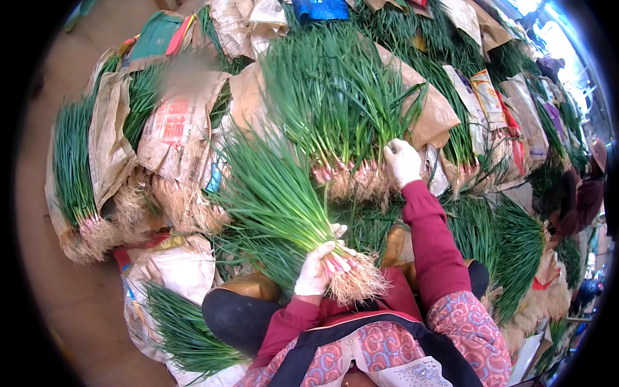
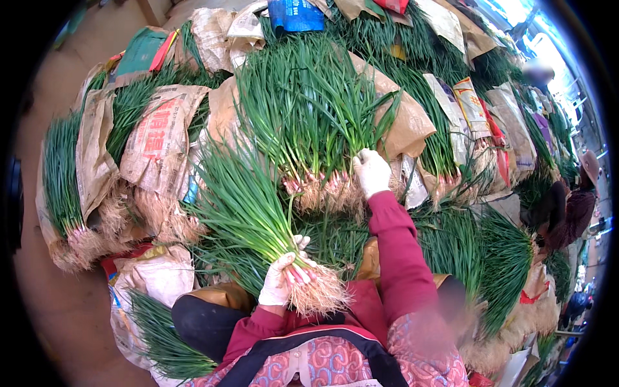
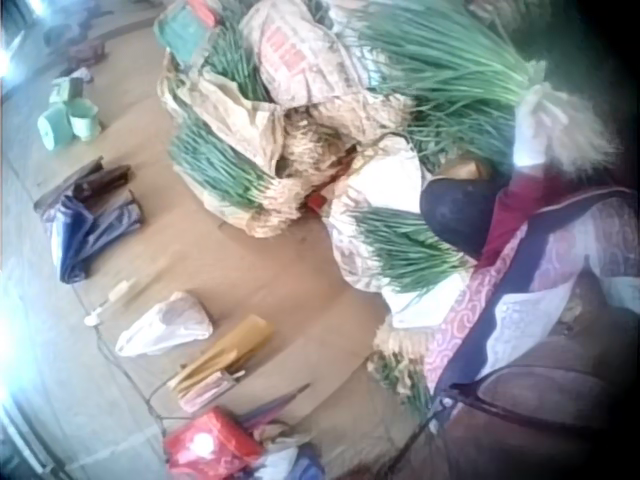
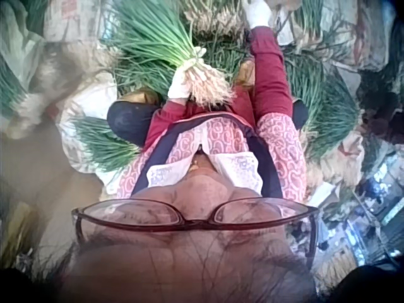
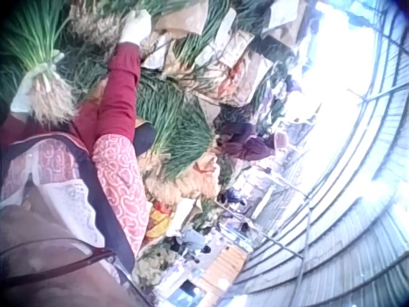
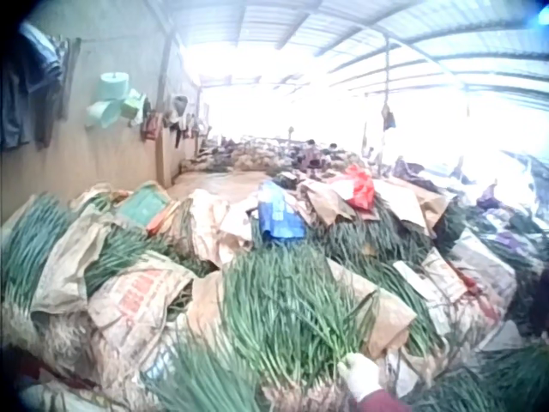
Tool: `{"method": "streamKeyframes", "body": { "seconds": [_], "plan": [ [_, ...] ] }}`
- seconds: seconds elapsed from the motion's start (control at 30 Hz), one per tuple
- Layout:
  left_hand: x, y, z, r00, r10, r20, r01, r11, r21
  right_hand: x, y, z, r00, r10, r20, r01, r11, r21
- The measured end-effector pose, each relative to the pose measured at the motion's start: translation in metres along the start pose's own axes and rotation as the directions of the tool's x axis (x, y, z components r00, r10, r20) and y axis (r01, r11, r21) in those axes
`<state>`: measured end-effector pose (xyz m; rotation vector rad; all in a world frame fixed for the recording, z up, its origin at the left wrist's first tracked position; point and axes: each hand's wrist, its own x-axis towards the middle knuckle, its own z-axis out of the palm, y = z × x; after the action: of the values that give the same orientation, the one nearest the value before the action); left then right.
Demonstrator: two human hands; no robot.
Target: The person sorts green onions by hand, picking up bunches from large piles, removing loose or yellowed leaves, and organizing them on brown paper sacks.
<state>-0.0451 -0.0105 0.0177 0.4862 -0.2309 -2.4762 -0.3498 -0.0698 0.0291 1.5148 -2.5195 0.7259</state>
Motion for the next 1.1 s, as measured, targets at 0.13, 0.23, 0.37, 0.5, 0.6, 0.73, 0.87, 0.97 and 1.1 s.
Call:
{"method": "streamKeyframes", "body": {
  "seconds": [0.13,0.23,0.37,0.5,0.6,0.73,0.87,0.97,1.1],
  "plan": [
    [-0.003,-0.002,-0.001,0.999,0.018,0.033,-0.018,1.000,-0.005,-0.057,-0.057,-0.049,0.817,0.114,0.566,-0.501,0.625,0.598],
    [-0.003,-0.001,0.011,0.997,0.056,-0.046,-0.055,0.998,0.019,-0.117,-0.079,-0.064,0.679,-0.034,0.733,-0.663,0.398,0.634],
    [-0.004,-0.005,-0.006,0.999,-0.028,-0.022,0.030,0.994,0.108,-0.182,-0.079,-0.044,0.643,-0.141,0.753,-0.766,-0.102,0.635],
    [-0.006,-0.010,-0.007,0.997,-0.018,-0.081,0.026,0.994,0.105,-0.144,-0.087,-0.043,0.886,-0.067,0.459,-0.162,0.882,0.442],
    [-0.007,-0.007,-0.007,0.992,-0.119,-0.049,0.124,0.986,0.111,-0.127,-0.100,-0.031,0.622,-0.175,0.764,-0.624,0.479,0.618],
    [-0.012,-0.008,0.002,0.999,-0.016,-0.042,0.018,0.999,0.047,-0.138,-0.107,-0.029,0.599,-0.086,0.796,-0.780,0.162,0.604],
    [-0.012,-0.009,-0.001,0.996,0.016,-0.093,-0.010,0.998,0.062,-0.153,-0.101,-0.016,0.580,-0.078,0.811,-0.813,0.007,0.582],
    [-0.007,-0.014,-0.016,0.995,-0.003,-0.104,0.011,0.997,0.076,-0.156,-0.100,-0.004,0.674,-0.012,0.739,-0.691,0.342,0.636],
    [-0.002,-0.015,-0.015,0.974,0.017,-0.228,-0.004,0.998,0.055,-0.148,-0.105,0.000,0.905,0.022,0.424,-0.237,0.856,0.461]
  ]
}}
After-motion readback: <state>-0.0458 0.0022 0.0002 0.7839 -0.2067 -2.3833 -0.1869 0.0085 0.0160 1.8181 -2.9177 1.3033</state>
